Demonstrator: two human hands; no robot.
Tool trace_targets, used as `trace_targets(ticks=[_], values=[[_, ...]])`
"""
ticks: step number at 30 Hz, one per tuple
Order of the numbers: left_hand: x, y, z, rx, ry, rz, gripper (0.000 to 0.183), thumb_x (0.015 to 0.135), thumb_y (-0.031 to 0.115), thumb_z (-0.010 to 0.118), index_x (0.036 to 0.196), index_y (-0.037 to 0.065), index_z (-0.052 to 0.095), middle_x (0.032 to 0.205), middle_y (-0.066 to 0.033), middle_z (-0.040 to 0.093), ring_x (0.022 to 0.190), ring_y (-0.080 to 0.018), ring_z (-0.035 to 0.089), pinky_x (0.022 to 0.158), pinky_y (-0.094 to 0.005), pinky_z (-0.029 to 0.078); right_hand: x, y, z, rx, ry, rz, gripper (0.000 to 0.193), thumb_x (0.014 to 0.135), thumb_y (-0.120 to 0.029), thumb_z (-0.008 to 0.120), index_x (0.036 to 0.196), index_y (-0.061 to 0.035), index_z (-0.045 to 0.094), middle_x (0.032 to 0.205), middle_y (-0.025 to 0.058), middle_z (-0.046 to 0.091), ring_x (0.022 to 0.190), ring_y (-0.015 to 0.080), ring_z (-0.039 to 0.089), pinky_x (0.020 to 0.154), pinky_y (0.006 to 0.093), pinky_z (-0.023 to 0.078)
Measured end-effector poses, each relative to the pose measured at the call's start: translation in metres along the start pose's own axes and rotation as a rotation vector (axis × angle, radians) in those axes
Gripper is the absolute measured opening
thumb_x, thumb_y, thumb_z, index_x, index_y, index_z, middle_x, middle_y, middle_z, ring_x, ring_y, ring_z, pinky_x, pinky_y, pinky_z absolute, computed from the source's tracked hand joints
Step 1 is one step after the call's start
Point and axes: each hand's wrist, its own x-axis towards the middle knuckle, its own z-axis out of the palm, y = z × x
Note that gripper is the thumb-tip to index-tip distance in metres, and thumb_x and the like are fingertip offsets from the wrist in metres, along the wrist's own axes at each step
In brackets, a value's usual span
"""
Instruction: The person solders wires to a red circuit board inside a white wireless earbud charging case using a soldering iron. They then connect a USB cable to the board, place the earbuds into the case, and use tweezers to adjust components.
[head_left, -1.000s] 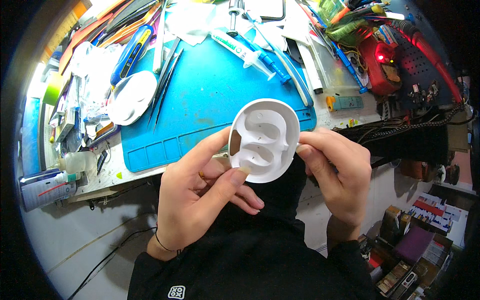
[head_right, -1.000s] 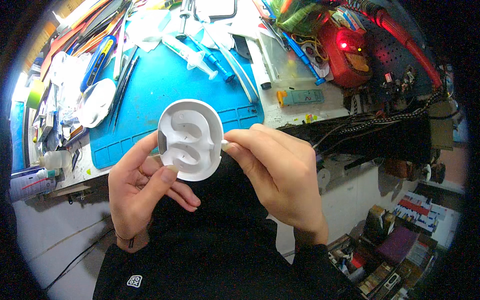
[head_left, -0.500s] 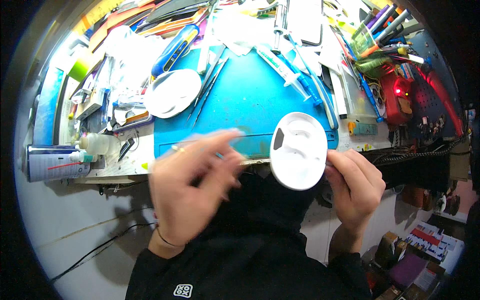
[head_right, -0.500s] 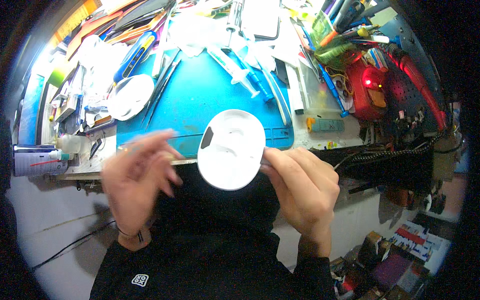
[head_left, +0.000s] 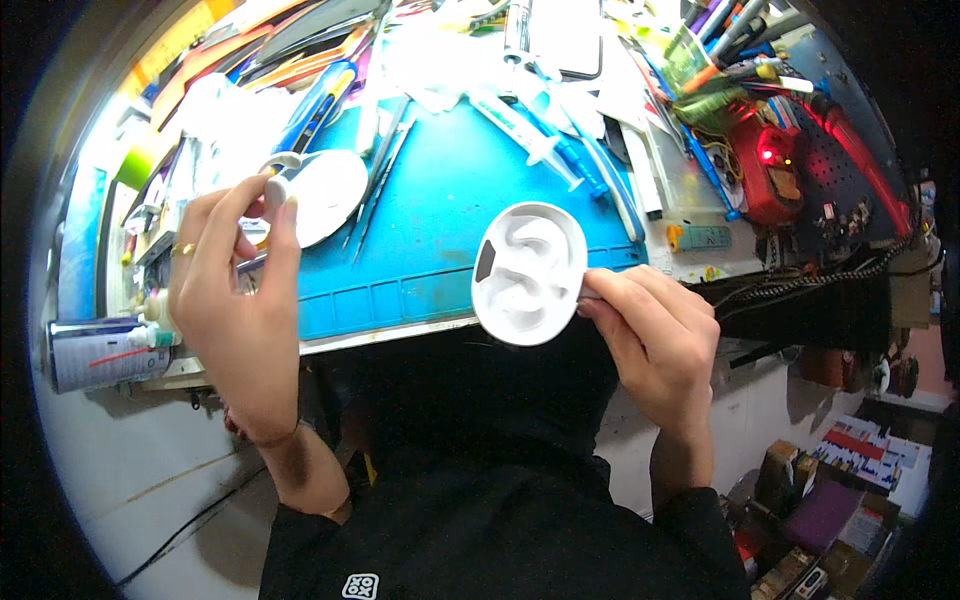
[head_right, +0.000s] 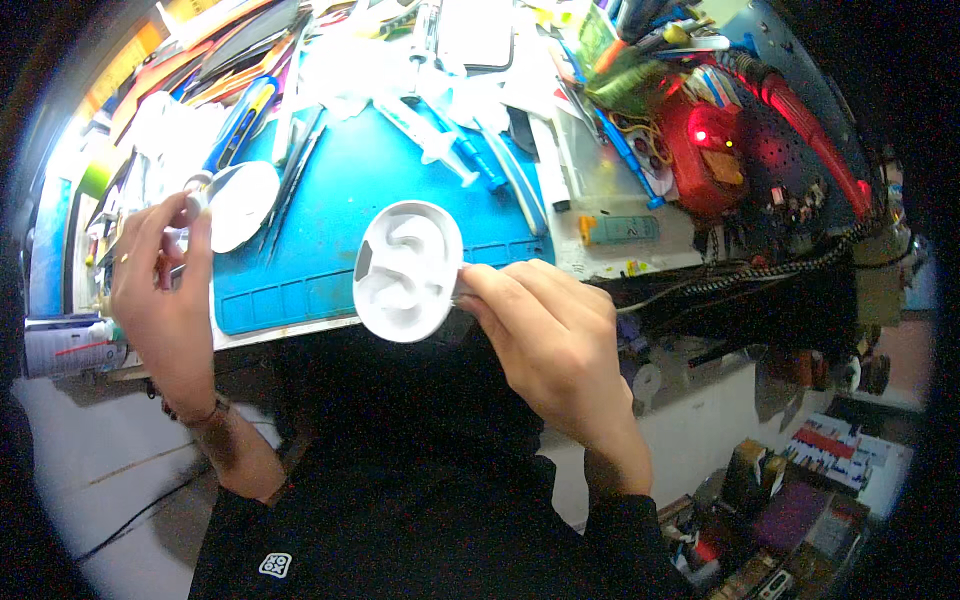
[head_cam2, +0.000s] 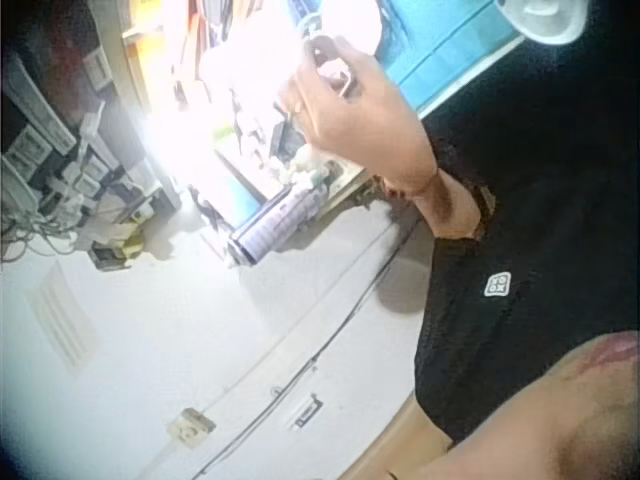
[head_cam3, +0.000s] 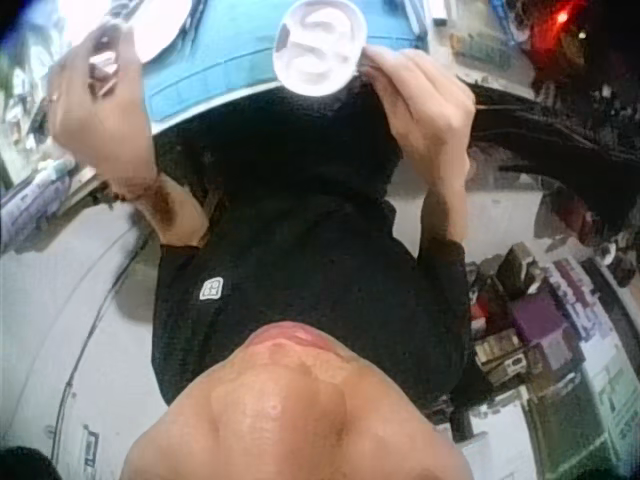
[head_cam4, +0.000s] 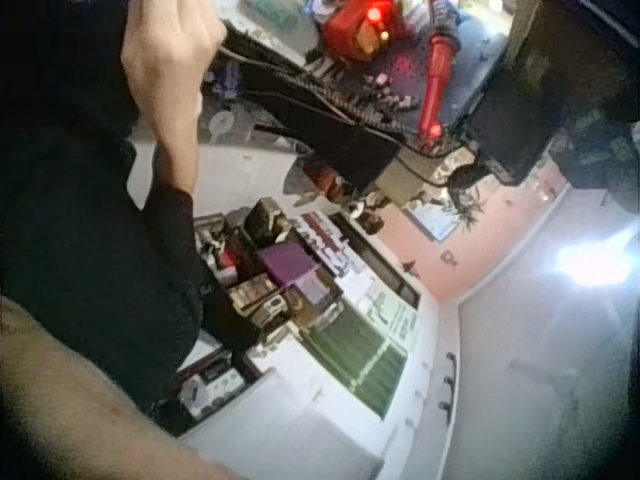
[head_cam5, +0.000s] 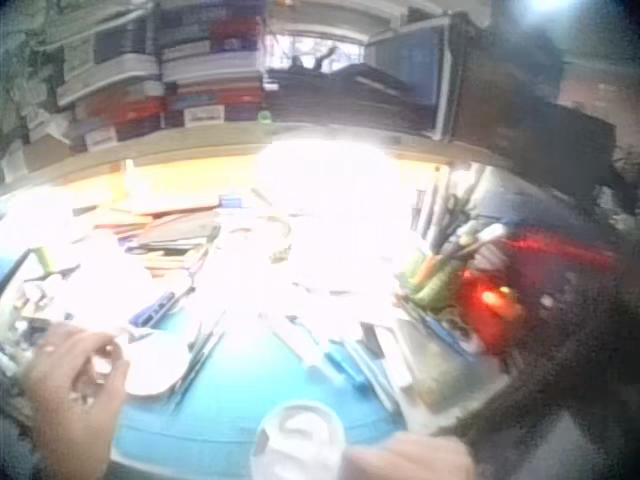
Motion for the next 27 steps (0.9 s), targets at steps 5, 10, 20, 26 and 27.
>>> trace_targets(ticks=[5,10,20,26,27], values=[[-0.028,0.034,-0.006,-0.396,-0.252,0.424,0.035,0.078,-0.005,0.083,0.111,0.000,0.076,0.101,-0.0093,0.066,0.078,-0.0217,0.060,0.063,-0.0314,0.046,-0.002,-0.001,0.002,0.027,0.005,0.009,0.021,0.086,0.004,0.077,0.107,0.0038,0.075,0.085,0.0140,0.073,0.073,0.0243,0.071,0.063,0.0328,0.052],[-0.036,0.045,0.007,-0.514,-0.362,0.456,0.040,0.074,-0.005,0.085,0.112,-0.001,0.076,0.101,-0.0112,0.065,0.081,-0.0244,0.060,0.066,-0.0344,0.049,-0.004,-0.005,0.000,0.006,0.015,-0.023,0.023,0.084,0.004,0.078,0.106,0.0042,0.075,0.084,0.0137,0.073,0.072,0.0237,0.071,0.062,0.0325,0.052],[-0.040,0.049,-0.005,-0.451,-0.509,0.505,0.040,0.075,0.002,0.088,0.111,-0.003,0.073,0.094,-0.0096,0.060,0.080,-0.0251,0.060,0.066,-0.0366,0.051,-0.006,-0.004,0.001,-0.008,0.018,-0.059,0.024,0.081,0.005,0.080,0.104,0.0062,0.075,0.083,0.0134,0.073,0.071,0.0234,0.070,0.060,0.0320,0.052],[-0.045,0.056,0.006,-0.455,-0.397,0.420,0.039,0.075,0.004,0.089,0.110,-0.001,0.073,0.096,-0.0094,0.060,0.080,-0.0243,0.059,0.065,-0.0360,0.048,-0.006,-0.002,0.002,0.006,0.020,-0.092,0.032,0.080,0.003,0.080,0.111,0.0038,0.073,0.085,0.0127,0.071,0.071,0.0259,0.068,0.060,0.0360,0.051],[-0.044,0.056,0.008,-0.466,-0.370,0.431,0.038,0.075,0.004,0.089,0.110,0.000,0.073,0.097,-0.0095,0.060,0.081,-0.0239,0.059,0.065,-0.0355,0.047,-0.007,-0.002,0.001,0.000,0.017,-0.083,0.028,0.081,0.004,0.080,0.108,0.0048,0.074,0.085,0.0129,0.072,0.071,0.0238,0.069,0.060,0.0336,0.052]])
